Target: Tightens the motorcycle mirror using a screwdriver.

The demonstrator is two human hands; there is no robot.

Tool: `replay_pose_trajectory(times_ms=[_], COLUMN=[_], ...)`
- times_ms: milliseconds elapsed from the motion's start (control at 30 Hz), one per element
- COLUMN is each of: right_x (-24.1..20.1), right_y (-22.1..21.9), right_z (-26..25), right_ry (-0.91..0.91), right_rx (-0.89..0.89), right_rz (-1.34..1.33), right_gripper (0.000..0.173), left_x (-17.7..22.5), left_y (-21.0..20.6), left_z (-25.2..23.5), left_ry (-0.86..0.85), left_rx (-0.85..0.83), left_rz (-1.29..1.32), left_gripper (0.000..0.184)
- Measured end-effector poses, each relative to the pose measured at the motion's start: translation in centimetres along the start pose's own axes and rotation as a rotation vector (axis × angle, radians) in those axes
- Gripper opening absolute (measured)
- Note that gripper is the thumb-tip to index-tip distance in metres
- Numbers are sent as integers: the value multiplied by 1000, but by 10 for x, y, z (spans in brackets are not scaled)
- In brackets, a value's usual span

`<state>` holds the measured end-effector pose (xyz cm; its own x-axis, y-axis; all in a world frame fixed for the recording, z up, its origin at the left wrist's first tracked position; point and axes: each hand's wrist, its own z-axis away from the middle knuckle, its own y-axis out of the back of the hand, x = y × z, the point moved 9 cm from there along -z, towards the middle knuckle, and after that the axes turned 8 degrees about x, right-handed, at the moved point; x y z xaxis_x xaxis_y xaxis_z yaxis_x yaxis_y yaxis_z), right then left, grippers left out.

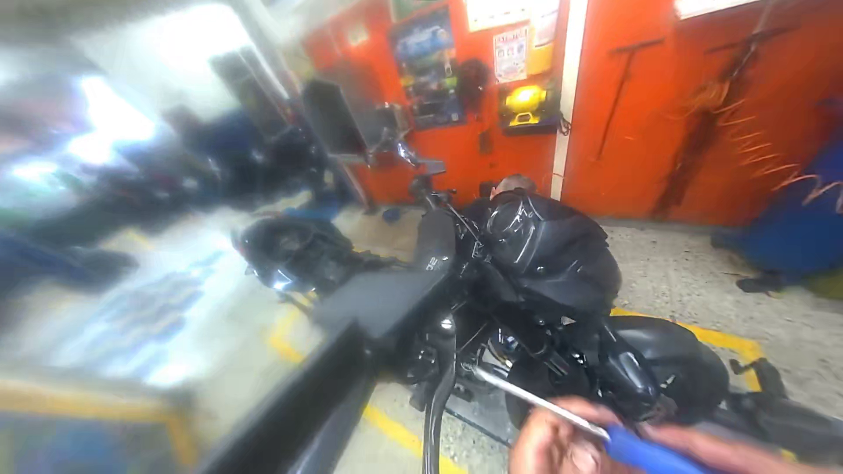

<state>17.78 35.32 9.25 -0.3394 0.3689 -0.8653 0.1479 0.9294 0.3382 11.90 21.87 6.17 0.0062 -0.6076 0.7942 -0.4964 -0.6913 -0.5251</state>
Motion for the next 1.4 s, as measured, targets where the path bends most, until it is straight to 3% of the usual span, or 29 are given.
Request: replay_pose_trajectory(times_ms=[167,600,767,967,1033,1100,1167,1233,1333,1400], right_x=[-28,24,20,27,19,6,-10,-17,1,18], right_y=[-11,-31,-38,-53,-48,-42,-38,-38,-45,-54], right_z=[-56,-90,-89,-82,-86,-90,-91,-90,-92,-90], right_ry=[178,133,14,-351,-305,-199,-49,31,-145,-390], right_rx=[140,97,13,-137,-153,-163,-122,-77,-121,-171], right_rz=[71,-85,-229,-641,-547,-278,34,100,-223,-571], right_gripper=[34,35,32,31,31,33,34,34,31,26], left_x=[33,19,24,23,23,24,22,21,28,29], left_y=[6,37,42,47,46,42,36,27,25,26], left_z=[-39,-51,-51,-50,-53,-58,-63,-68,-78,-85], left_ry=[-192,-231,-145,-94,-120,-125,-88,-56,-79,-78], left_rx=[180,373,316,291,243,187,135,121,223,303], left_rz=[-58,-145,-162,-98,-91,-16,186,428,507,499], left_gripper=[36,30,29,26,30,32,32,30,8,16])
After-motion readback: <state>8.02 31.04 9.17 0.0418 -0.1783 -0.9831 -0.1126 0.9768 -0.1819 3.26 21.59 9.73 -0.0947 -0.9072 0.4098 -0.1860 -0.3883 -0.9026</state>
